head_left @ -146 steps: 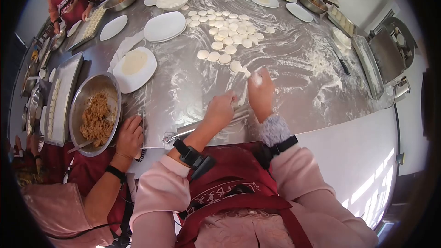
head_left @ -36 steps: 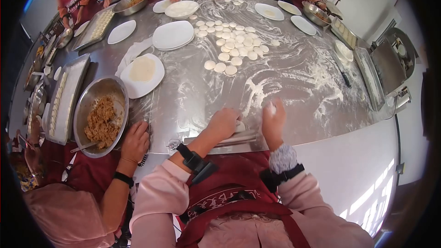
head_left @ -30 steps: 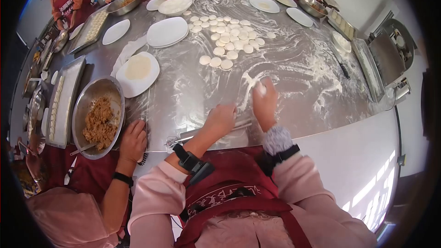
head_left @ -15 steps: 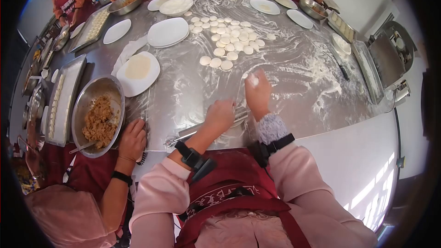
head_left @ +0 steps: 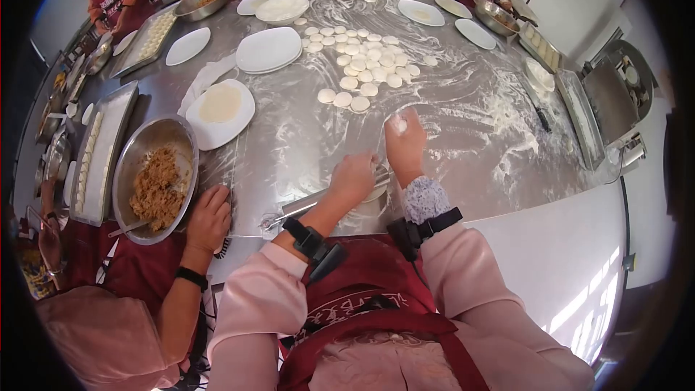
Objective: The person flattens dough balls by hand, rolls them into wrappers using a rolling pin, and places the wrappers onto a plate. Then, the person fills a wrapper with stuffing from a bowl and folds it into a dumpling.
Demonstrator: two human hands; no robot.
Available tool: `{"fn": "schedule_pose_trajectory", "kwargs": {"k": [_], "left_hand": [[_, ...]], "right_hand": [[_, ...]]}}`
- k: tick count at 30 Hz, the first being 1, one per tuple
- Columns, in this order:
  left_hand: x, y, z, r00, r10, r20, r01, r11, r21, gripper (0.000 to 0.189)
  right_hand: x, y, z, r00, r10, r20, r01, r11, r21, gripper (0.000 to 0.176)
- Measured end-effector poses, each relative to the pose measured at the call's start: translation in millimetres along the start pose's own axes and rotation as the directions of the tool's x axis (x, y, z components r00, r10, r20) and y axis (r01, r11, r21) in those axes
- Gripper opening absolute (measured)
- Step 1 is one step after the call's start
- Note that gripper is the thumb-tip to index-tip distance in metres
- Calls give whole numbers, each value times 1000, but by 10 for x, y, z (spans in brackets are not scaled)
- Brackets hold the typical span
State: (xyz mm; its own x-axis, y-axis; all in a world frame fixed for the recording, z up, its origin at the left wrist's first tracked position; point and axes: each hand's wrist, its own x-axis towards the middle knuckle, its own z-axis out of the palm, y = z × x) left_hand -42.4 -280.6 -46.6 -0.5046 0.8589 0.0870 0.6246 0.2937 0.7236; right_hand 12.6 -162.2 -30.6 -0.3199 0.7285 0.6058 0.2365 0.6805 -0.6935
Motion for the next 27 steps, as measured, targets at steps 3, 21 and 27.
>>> {"fn": "schedule_pose_trajectory", "kwargs": {"k": [3,21,27], "left_hand": [[-2,-53,-91,998,31,56,-34,999,36,18],[-125,-87,-208,984,59,166,-63,998,17,19],[-16,-1,49,998,54,14,-54,999,-5,16]], "right_hand": [[-151,-42,-337,988,121,98,-123,992,14,21],[-523,119,-649,945,305,115,-319,939,126,20],[-103,-53,-222,991,101,86,-106,993,57,14]]}}
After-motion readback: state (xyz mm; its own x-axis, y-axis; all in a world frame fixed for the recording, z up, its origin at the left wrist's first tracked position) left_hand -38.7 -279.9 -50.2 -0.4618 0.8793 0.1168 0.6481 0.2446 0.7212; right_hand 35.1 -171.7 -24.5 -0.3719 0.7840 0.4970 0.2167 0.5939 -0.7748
